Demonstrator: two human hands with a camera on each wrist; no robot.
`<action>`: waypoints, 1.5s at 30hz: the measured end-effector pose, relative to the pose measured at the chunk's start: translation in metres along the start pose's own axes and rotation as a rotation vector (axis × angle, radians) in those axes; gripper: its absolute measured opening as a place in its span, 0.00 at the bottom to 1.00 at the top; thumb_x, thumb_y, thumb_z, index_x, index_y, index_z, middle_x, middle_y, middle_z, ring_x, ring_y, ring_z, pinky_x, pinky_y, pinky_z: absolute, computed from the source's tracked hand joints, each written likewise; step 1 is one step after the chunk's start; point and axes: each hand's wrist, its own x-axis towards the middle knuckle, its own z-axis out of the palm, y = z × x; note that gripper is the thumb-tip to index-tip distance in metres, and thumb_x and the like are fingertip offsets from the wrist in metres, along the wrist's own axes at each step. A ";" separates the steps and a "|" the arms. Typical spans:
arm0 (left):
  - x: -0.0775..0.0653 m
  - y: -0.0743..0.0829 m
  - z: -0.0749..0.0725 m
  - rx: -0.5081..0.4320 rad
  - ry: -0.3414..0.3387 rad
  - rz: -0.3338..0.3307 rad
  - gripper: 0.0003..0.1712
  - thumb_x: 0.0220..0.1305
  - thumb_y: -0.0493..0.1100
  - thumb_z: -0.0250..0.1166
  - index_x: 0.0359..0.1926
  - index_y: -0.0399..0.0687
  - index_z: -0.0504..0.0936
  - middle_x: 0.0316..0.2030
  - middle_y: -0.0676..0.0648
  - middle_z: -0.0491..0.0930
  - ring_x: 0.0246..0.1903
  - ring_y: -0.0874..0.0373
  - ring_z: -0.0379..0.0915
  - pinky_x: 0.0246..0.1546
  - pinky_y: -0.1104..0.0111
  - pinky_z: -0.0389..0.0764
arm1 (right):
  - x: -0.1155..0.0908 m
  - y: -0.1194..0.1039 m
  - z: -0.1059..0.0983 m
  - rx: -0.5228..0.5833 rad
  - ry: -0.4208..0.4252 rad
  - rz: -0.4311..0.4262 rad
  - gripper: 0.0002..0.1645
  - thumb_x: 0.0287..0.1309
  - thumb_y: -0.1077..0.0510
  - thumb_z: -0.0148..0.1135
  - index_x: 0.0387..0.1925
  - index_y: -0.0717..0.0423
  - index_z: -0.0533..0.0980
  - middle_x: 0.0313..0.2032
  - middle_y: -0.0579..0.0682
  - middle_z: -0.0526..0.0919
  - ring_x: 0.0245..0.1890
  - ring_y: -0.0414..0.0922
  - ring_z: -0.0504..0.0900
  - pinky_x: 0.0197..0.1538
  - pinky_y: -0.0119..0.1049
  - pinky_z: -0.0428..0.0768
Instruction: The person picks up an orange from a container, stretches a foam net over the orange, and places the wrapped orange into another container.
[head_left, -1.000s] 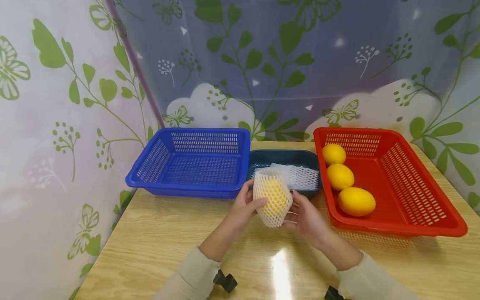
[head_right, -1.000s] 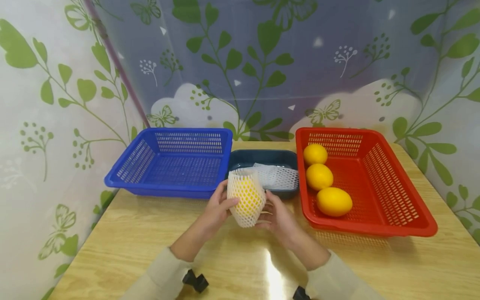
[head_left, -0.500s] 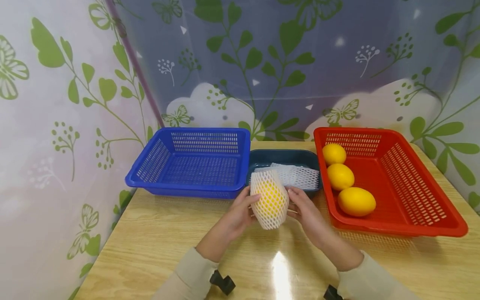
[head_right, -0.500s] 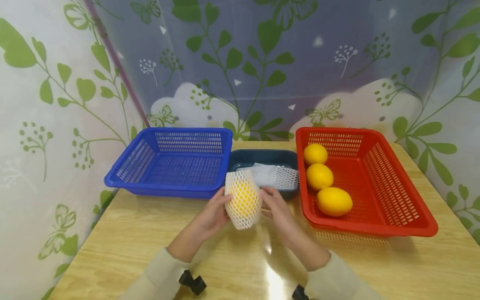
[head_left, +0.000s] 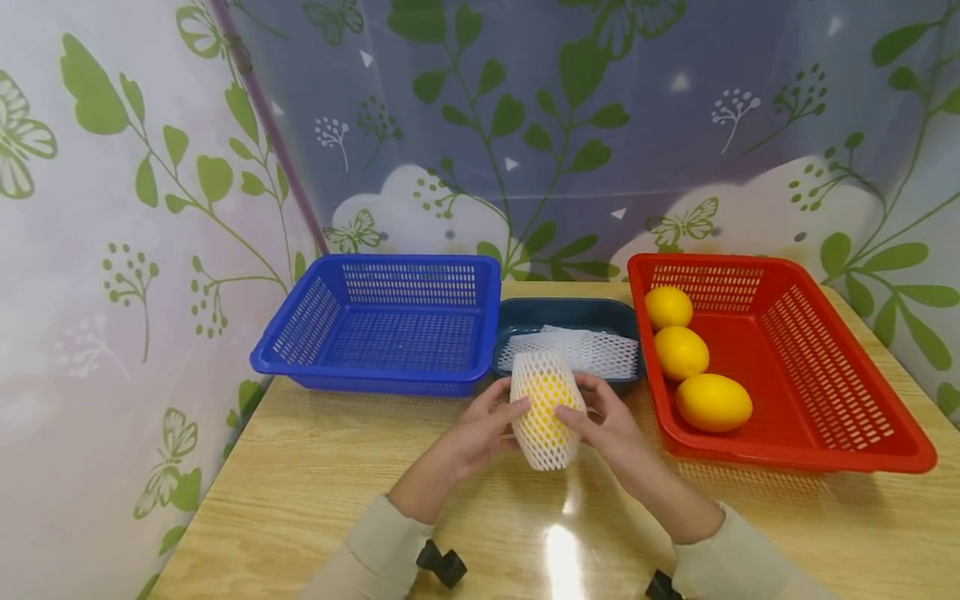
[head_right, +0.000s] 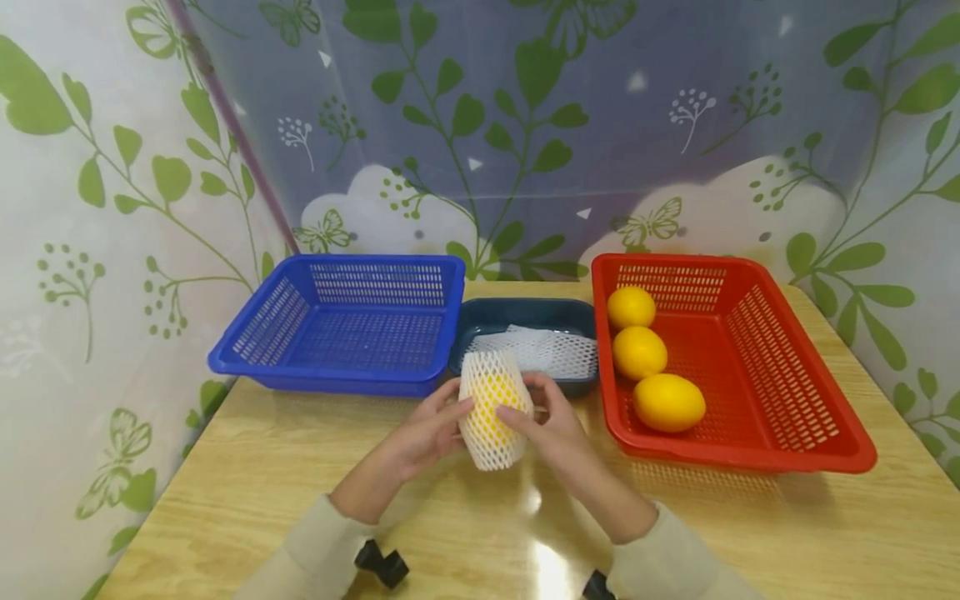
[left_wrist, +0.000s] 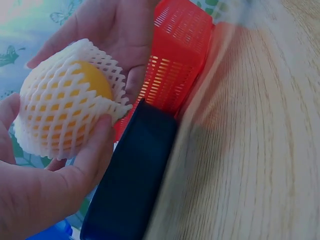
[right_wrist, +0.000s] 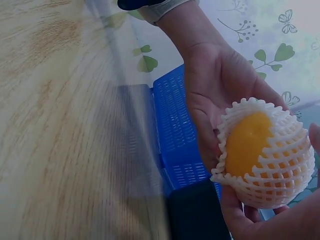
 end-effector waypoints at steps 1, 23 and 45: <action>0.000 0.000 0.000 0.013 0.001 -0.008 0.34 0.72 0.44 0.55 0.73 0.44 0.52 0.55 0.37 0.73 0.45 0.54 0.77 0.53 0.53 0.77 | 0.000 0.001 0.000 0.004 -0.003 0.007 0.37 0.64 0.52 0.59 0.68 0.56 0.55 0.61 0.63 0.67 0.52 0.53 0.73 0.56 0.42 0.75; 0.005 0.002 0.020 0.371 0.069 -0.055 0.42 0.64 0.54 0.65 0.67 0.47 0.49 0.50 0.38 0.72 0.40 0.50 0.78 0.34 0.56 0.83 | 0.001 0.024 0.000 0.386 -0.238 0.008 0.26 0.66 0.58 0.32 0.65 0.56 0.52 0.48 0.44 0.74 0.48 0.40 0.75 0.54 0.37 0.73; 0.005 0.003 0.016 0.359 -0.008 -0.069 0.40 0.67 0.51 0.62 0.69 0.46 0.50 0.54 0.38 0.68 0.42 0.51 0.78 0.39 0.57 0.82 | -0.001 0.021 -0.001 0.357 -0.136 0.073 0.32 0.65 0.56 0.40 0.68 0.59 0.48 0.52 0.50 0.70 0.48 0.43 0.75 0.54 0.36 0.74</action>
